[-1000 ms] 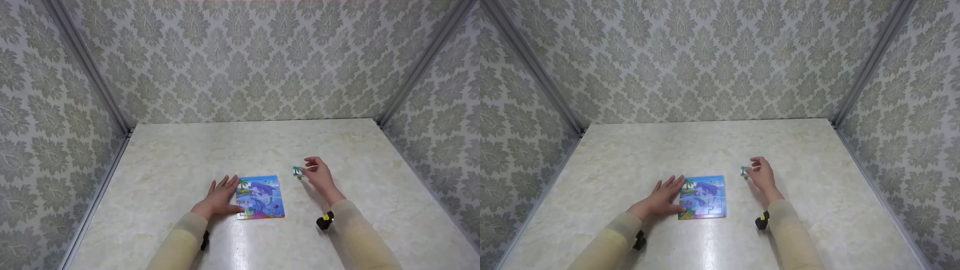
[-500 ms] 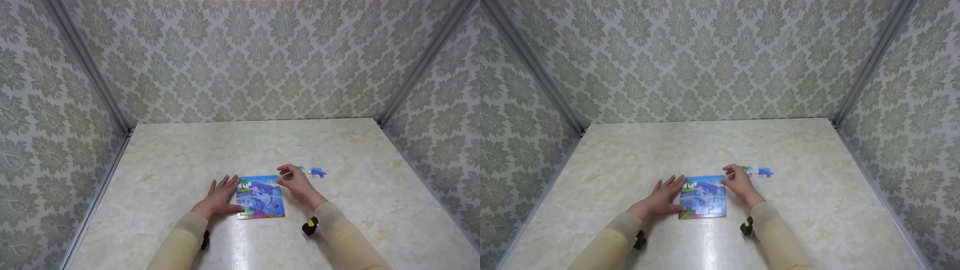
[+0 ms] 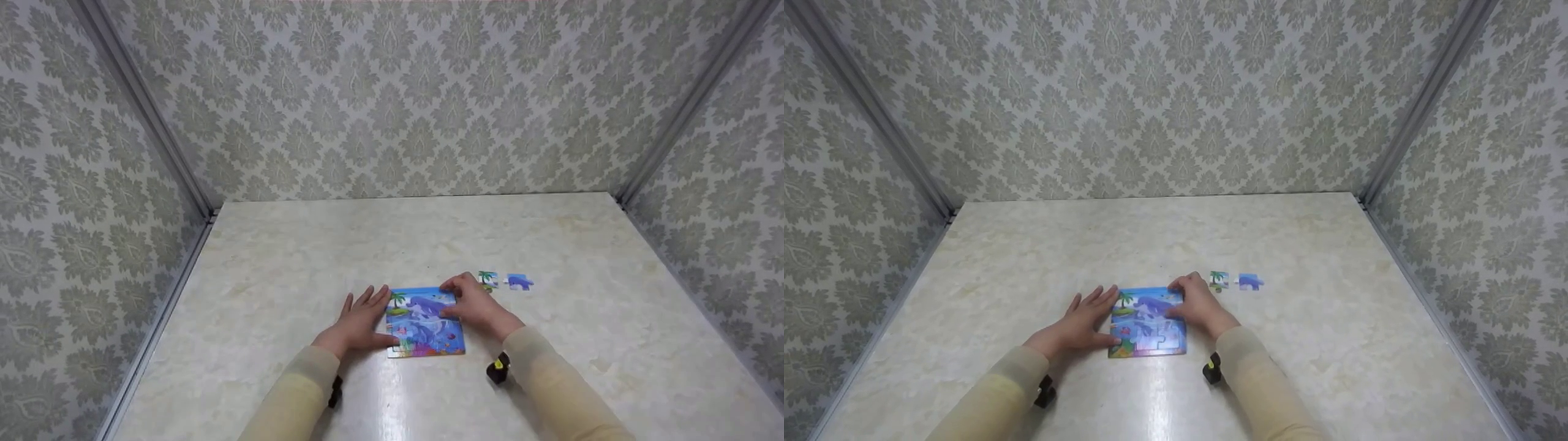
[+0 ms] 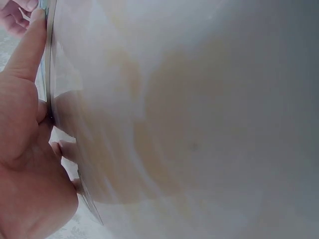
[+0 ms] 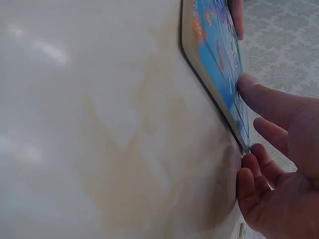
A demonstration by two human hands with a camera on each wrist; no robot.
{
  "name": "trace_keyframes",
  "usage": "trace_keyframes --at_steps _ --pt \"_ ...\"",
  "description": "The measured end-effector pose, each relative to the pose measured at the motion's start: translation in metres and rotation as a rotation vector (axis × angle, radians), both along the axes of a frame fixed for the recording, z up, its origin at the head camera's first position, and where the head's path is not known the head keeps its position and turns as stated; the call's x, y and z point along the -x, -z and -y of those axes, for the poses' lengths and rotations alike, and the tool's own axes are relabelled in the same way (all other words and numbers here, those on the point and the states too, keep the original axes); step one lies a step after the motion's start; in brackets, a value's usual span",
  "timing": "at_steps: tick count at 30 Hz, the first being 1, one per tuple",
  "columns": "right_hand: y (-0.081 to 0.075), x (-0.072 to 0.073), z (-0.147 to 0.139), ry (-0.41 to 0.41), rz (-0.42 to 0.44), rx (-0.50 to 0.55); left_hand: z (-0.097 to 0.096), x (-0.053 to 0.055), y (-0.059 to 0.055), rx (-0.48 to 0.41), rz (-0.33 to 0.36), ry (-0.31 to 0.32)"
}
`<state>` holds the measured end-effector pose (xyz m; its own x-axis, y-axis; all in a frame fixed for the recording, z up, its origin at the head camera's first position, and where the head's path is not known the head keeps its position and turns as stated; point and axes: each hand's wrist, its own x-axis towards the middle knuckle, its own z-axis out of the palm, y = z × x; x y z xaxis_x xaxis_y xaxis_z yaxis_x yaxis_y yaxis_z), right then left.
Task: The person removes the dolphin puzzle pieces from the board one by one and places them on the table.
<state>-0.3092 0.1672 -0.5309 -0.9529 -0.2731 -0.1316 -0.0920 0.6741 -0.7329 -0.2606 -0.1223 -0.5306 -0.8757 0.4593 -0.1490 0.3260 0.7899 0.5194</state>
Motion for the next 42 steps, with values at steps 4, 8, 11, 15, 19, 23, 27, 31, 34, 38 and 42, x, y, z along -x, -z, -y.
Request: trace_keyframes --at_steps 4,8,11,15,19,23,27,31,34,38,42 --pt "-0.005 0.001 0.003 -0.024 0.020 -0.056 0.000 0.000 0.001 -0.001 0.004 -0.005" --pt "-0.011 0.002 0.006 -0.048 0.035 -0.092 0.000 0.001 0.001 0.001 0.009 -0.007" --pt "-0.014 0.003 0.008 -0.052 0.047 -0.102 0.000 0.000 0.001 0.011 0.018 -0.013" --pt "-0.013 0.004 0.010 -0.045 0.047 -0.091 -0.001 0.001 0.001 0.019 0.021 -0.020" --pt "-0.010 0.002 0.011 -0.049 0.033 -0.035 -0.001 0.001 0.001 0.013 0.015 -0.024" --pt "-0.007 -0.003 0.011 -0.083 -0.008 -0.001 0.000 0.001 0.000 0.014 0.009 -0.017" --pt "-0.005 -0.010 0.011 -0.147 -0.064 -0.006 0.000 0.001 0.000 0.013 0.010 -0.005" --pt "-0.006 -0.015 0.009 -0.177 -0.082 -0.015 0.000 0.002 0.001 0.017 0.008 -0.008" --pt "-0.007 -0.016 0.006 -0.144 -0.079 -0.010 -0.001 0.002 0.002 0.017 0.004 -0.013" --pt "-0.008 -0.012 -0.005 -0.079 -0.066 0.089 -0.001 0.002 0.002 0.019 0.004 -0.018" --pt "-0.011 -0.005 -0.029 -0.041 -0.057 0.276 -0.001 0.001 0.002 0.023 0.004 -0.019"
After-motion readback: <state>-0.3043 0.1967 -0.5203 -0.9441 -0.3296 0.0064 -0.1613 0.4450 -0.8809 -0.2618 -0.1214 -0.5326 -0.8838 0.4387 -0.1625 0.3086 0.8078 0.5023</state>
